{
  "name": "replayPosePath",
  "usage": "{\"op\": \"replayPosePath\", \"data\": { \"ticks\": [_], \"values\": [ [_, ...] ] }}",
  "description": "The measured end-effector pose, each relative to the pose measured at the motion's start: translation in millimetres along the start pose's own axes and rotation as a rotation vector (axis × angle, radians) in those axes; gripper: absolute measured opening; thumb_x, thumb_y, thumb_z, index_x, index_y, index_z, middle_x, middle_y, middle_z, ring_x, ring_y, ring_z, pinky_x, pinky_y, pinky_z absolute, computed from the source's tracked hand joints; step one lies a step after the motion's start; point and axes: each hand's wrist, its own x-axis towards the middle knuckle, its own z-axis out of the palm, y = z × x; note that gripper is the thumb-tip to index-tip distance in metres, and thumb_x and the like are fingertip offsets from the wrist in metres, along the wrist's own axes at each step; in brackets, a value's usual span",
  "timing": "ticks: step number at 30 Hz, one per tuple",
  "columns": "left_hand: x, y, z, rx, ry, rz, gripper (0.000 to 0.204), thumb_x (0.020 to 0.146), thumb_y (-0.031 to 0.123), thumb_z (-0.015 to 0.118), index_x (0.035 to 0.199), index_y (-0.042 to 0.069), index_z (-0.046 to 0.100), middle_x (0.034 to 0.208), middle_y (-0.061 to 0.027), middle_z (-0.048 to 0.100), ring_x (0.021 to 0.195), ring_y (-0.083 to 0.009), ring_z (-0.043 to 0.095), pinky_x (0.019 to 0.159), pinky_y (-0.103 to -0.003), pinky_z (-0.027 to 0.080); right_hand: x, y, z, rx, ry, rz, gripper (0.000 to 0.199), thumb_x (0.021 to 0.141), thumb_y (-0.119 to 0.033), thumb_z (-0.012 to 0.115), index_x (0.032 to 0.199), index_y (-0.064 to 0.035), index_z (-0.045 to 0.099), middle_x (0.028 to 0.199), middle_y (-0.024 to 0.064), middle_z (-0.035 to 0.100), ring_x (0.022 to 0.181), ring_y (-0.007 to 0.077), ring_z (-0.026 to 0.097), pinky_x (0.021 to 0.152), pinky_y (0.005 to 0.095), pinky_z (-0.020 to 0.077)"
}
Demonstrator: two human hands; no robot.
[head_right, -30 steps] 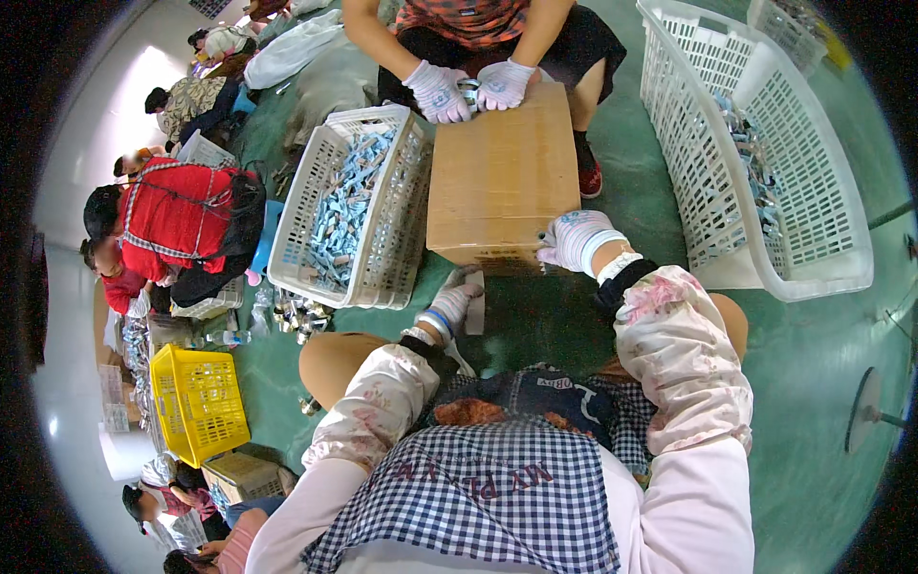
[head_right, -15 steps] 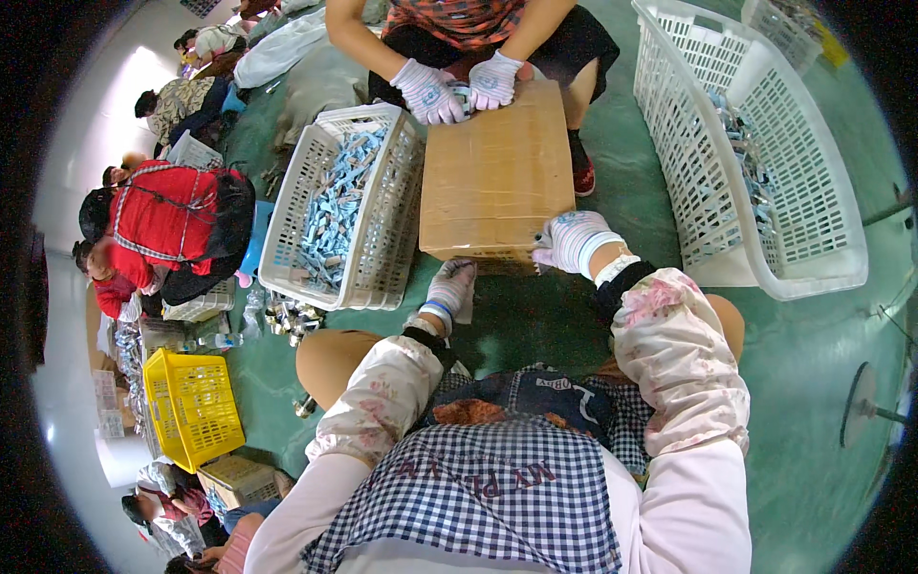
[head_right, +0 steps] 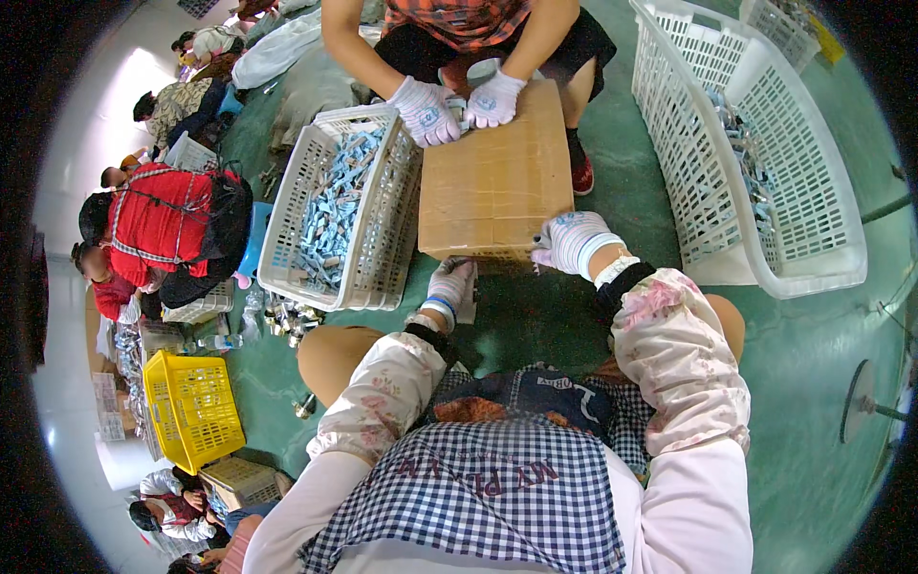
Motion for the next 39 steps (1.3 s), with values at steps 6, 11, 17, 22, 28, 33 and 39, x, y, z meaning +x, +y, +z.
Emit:
{"op": "replayPosePath", "data": {
  "ticks": [6,11,17,22,28,33,39],
  "values": [
    [-2.7,0.9,1.0,-0.112,-0.048,0.025,0.01,0.092,0.009,0.061,0.101,0.008,0.061,0.092,0.0004,0.064,0.079,-0.0128,0.058,0.07,-0.027,0.051,-3.7,-5.6,-5.5,0.014,-0.076,0.002,0.055,0.089,-0.054,0.054,0.113,-0.0055,0.062,0.104,0.0163,0.069,0.099,0.0316,0.065,0.089,0.0403,0.0486],
    [-15.5,11.2,5.5,-0.066,0.044,-0.028,0.012,0.088,0.001,0.064,0.097,0.008,0.062,0.091,0.0006,0.063,0.084,-0.0121,0.058,0.076,-0.024,0.051,-4.0,-6.7,-5.6,0.0,-0.084,-0.006,0.055,0.089,-0.054,0.053,0.114,-0.0056,0.062,0.104,0.0165,0.069,0.099,0.0314,0.065,0.089,0.0401,0.0486],
    [-16.3,10.9,6.0,-0.014,0.032,-0.05,0.01,0.089,0.002,0.062,0.098,0.008,0.062,0.09,-0.0007,0.064,0.081,-0.0127,0.059,0.073,-0.027,0.051,-1.6,-5.2,-3.1,0.005,-0.097,0.005,0.055,0.09,-0.054,0.053,0.114,-0.0057,0.062,0.105,0.0163,0.068,0.099,0.0312,0.065,0.089,0.0403,0.0485],
    [-4.5,4.7,1.4,-0.006,0.018,-0.019,0.01,0.089,0.002,0.06,0.097,0.008,0.062,0.09,-0.0009,0.064,0.08,-0.0134,0.059,0.074,-0.028,0.051,1.4,-4.6,-3.4,0.009,-0.11,0.008,0.054,0.09,-0.053,0.053,0.113,-0.0057,0.062,0.106,0.0162,0.068,0.1,0.0312,0.064,0.089,0.0403,0.0484],
    [0.4,-3.6,-0.3,0.018,0.005,0.055,0.011,0.09,0.004,0.06,0.098,0.01,0.062,0.09,-0.0008,0.064,0.079,-0.0141,0.059,0.069,-0.031,0.052,3.3,-0.8,4.5,0.0,0.015,-0.02,0.045,0.09,-0.05,0.054,0.102,-0.0095,0.069,0.096,0.013,0.071,0.092,0.0293,0.068,0.082,0.0413,0.0521],
    [7.1,-10.7,-7.8,0.007,0.013,0.05,0.011,0.09,0.006,0.061,0.1,0.01,0.062,0.091,-0.001,0.064,0.078,-0.0148,0.058,0.067,-0.034,0.052,1.1,-6.3,-0.7,-0.007,-0.002,-0.017,0.045,0.09,-0.051,0.054,0.102,-0.0092,0.069,0.097,0.013,0.071,0.092,0.0294,0.068,0.083,0.0411,0.0519],
    [-0.3,-0.3,-1.3,0.073,0.062,-0.01,0.011,0.09,0.007,0.062,0.101,0.01,0.062,0.09,-0.0008,0.064,0.077,-0.0148,0.058,0.069,-0.033,0.052,-1.0,-6.5,-2.7,-0.001,0.012,-0.025,0.045,0.09,-0.051,0.055,0.1,-0.0091,0.069,0.096,0.013,0.071,0.092,0.0294,0.068,0.083,0.041,0.0519]
  ]
}}
